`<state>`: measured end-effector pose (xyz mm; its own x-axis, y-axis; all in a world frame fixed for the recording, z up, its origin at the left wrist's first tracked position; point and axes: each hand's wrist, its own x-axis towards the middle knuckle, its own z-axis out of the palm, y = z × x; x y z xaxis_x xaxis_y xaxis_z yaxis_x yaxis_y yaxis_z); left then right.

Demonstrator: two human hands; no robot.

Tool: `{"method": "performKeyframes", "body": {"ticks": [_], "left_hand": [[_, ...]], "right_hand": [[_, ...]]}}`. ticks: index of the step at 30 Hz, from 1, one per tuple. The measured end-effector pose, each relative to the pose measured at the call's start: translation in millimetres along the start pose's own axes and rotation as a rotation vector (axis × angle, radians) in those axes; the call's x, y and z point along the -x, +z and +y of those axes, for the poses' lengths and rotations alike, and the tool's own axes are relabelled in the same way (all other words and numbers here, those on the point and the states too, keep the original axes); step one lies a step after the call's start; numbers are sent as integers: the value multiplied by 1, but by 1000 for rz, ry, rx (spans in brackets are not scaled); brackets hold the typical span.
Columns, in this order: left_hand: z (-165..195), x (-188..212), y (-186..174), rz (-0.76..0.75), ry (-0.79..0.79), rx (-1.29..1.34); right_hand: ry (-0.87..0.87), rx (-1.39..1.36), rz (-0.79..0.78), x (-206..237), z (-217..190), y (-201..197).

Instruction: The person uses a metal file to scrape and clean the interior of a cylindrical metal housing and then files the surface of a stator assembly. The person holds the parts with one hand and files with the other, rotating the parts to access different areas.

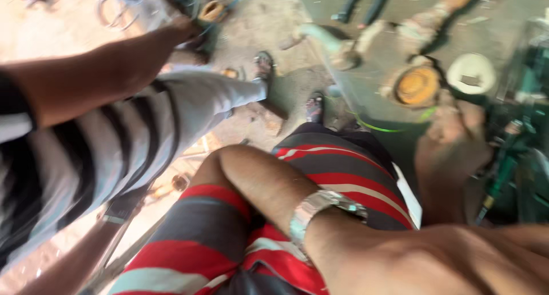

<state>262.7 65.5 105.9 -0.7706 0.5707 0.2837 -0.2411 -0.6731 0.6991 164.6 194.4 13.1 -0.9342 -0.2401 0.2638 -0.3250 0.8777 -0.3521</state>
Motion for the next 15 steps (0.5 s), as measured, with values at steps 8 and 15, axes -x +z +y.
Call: {"method": "performKeyframes", "body": {"ticks": [8,15], "left_hand": [[7,62,6,45,-182,119],[18,33,33,153,-214,144]], "right_hand": [[11,62,66,-4,-6,-12],[57,17,40,1,2,-4]]}}
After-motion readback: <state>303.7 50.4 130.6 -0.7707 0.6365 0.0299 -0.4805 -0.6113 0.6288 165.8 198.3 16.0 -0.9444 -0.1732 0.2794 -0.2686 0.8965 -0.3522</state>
